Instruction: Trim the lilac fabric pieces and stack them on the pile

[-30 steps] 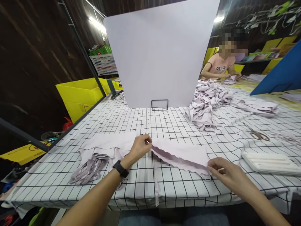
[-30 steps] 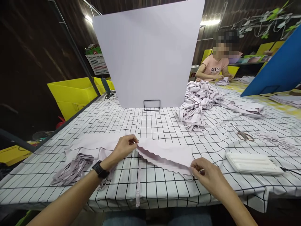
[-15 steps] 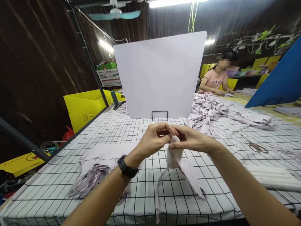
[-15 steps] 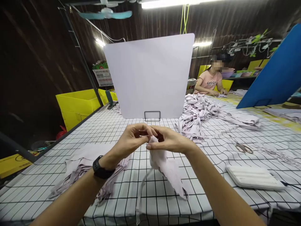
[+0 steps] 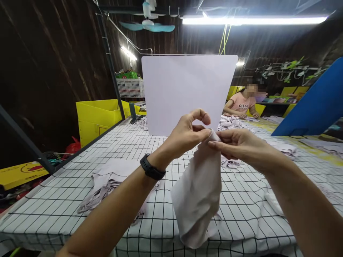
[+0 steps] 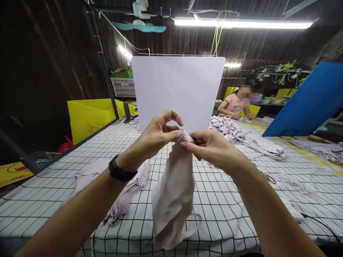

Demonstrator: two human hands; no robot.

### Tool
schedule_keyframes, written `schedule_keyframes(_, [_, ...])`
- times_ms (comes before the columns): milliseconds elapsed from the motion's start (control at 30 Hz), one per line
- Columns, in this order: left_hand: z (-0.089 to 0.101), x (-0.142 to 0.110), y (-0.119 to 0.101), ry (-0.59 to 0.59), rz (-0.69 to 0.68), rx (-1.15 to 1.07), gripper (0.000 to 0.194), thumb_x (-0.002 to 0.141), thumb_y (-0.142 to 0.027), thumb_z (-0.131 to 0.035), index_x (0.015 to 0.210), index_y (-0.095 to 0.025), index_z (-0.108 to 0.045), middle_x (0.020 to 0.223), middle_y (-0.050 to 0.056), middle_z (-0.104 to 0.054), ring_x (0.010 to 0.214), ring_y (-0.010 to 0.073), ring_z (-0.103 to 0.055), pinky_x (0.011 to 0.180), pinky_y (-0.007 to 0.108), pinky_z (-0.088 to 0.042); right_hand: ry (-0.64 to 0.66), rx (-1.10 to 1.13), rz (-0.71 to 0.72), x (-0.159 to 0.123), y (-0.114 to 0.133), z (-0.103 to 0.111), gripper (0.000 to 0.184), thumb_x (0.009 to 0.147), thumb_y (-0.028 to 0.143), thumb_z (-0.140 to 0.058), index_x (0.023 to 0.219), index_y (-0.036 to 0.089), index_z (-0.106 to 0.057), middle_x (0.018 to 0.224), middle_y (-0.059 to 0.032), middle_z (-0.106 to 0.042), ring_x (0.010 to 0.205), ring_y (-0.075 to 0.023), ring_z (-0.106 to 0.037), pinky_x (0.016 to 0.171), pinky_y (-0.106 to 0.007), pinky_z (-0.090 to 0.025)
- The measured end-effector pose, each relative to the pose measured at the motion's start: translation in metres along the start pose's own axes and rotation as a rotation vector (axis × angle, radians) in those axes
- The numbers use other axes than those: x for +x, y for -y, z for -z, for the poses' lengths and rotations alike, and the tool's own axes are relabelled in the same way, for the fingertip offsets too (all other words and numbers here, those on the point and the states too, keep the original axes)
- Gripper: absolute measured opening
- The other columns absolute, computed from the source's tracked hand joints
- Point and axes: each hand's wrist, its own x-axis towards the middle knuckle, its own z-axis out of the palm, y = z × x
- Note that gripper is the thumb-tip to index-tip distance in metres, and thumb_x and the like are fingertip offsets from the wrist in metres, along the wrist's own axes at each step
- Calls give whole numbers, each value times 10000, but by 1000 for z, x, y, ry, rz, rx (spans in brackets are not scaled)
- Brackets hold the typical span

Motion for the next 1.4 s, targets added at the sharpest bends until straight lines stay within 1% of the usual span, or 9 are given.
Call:
schedule_keyframes(133, [-2, -7, 8, -14, -9, -106, 284, 823, -190, -710, 1042, -203, -529, 932, 15, -635, 733, 100, -608, 635, 219, -460, -232, -152, 45, -7, 8, 1, 533, 735, 568, -797, 490, 183, -522, 532, 64, -332, 497, -64, -303, 423, -196, -188])
schedule_keyframes(233, [-1, -15, 23, 130, 22, -170, 403, 764, -277, -819, 1079, -200, -580, 1089, 57, -627, 863, 138, -630, 701, 244, -497, -354, -178, 110, -15, 21, 5, 456, 721, 555, -809, 527, 191, -614, 562, 34, -448, 549, -99, -414, 453, -214, -297])
schedule_keyframes(367, [8, -25, 41, 365, 109, -98, 288, 755, -350, -835, 835, -151, -643, 803, 15, -608, 723, 124, -582, 624, 246, -454, -476, -95, 90, -28, 35, 18, 348, 678, 517, -862, 673, 193, -736, 689, -8, -621, 691, -156, -552, 571, -257, -434])
schedule_keyframes(567, [31, -40, 50, 317, 173, 72, 253, 736, -328, -793, 649, -144, -643, 629, -21, -544, 598, 103, -494, 550, 238, -355, -656, -59, -66, -52, 29, 53, 410, 585, 516, -923, 741, 172, -762, 741, -44, -715, 701, -183, -615, 611, -283, -483])
schedule_keyframes(733, [43, -44, 51, 165, 169, 113, 129, 689, -231, -757, 661, -136, -673, 632, -13, -579, 624, 112, -522, 598, 245, -393, -624, 0, -208, -66, 16, 72, 523, 412, 549, -974, 718, 176, -772, 738, -74, -727, 626, -185, -613, 489, -260, -475])
schedule_keyframes(933, [54, -43, 52, 64, 175, 116, 120, 692, -247, -771, 718, -141, -719, 728, 17, -656, 745, 147, -602, 730, 280, -471, -539, 110, -319, -71, -3, 75, 521, 321, 594, -961, 592, 216, -728, 726, -119, -740, 653, -260, -651, 486, -311, -534])
schedule_keyframes(1100, [63, -42, 38, 78, 90, 258, 160, 714, -291, -773, 758, -139, -750, 780, 47, -707, 790, 168, -626, 760, 293, -486, -527, 116, -332, -82, -21, 80, 498, 385, 578, -966, 628, 202, -746, 738, -101, -736, 676, -219, -627, 523, -265, -521])
schedule_keyframes(1333, [68, -42, 20, -45, -14, 392, 158, 735, -263, -725, 784, -119, -768, 735, 66, -724, 700, 155, -631, 639, 267, -503, -378, 43, -316, -94, -27, 76, 508, 513, 664, -902, 688, 220, -727, 809, -103, -749, 843, -273, -686, 763, -322, -572])
schedule_keyframes(1400, [68, -43, 17, -108, -53, 397, 155, 727, -246, -717, 794, -117, -769, 737, 68, -728, 697, 155, -636, 623, 263, -508, -433, -75, -238, -93, -24, 71, 551, 524, 726, -859, 663, 214, -712, 764, -108, -743, 797, -284, -701, 733, -346, -587])
